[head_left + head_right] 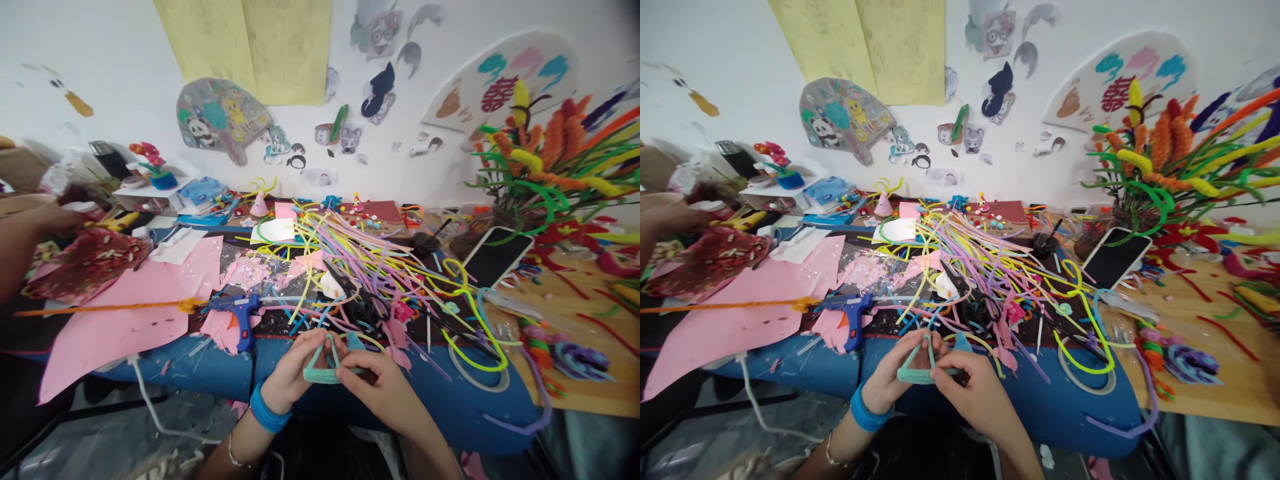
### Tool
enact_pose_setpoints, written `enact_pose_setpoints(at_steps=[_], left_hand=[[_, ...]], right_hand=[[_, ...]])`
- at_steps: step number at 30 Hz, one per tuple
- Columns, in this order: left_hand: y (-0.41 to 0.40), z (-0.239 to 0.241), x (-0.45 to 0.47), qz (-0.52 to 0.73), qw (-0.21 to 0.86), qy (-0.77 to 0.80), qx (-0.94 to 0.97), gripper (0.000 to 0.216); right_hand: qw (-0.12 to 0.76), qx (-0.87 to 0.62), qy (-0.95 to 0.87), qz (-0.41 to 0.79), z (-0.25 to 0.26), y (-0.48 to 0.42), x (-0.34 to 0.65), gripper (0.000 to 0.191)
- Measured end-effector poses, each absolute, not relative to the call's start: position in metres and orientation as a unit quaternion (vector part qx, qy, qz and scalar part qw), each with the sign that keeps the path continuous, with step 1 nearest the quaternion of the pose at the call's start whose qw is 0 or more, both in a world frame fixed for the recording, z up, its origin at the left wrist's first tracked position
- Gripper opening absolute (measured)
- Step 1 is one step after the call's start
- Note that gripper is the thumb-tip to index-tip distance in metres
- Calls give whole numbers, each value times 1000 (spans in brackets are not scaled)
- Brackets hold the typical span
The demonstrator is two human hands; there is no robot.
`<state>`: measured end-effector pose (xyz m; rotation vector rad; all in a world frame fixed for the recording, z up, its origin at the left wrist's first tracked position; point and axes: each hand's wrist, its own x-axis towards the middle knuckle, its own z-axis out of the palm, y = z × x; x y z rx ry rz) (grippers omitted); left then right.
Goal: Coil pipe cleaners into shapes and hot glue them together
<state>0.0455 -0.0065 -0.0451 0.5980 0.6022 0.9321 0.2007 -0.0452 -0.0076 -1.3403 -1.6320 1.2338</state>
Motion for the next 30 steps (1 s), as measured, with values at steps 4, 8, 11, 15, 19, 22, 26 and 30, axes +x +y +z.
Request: enact_pose_setpoints(at_steps=[4, 8, 11, 15, 19, 22, 26, 30], left_hand=[[-6, -47, 43, 424, 816, 274, 282, 20], [-5, -49, 41, 404, 822, 293, 273, 22], [-4, -47, 41, 394, 840, 276, 249, 23], [-3, -43, 45, 407, 848, 279, 191, 23], [-2, -42, 48, 410, 857, 270, 156, 27], [-1, -46, 49, 426, 858, 246, 147, 25], [0, -52, 50, 431, 853, 245, 161, 24], [0, -49, 44, 438, 836, 262, 201, 22]], right_hand=[[334, -517, -626, 479, -8, -45, 200, 20], [329, -513, -627, 485, -10, -45, 200, 20], [322, -512, -630, 486, -9, -44, 199, 20], [319, -515, -633, 482, -8, -43, 198, 20], [317, -518, -636, 476, -9, -42, 197, 20], [318, -516, -634, 480, -12, -41, 197, 20], [312, -518, -632, 484, -12, -40, 197, 21], [320, -519, -628, 484, -13, -40, 197, 20]])
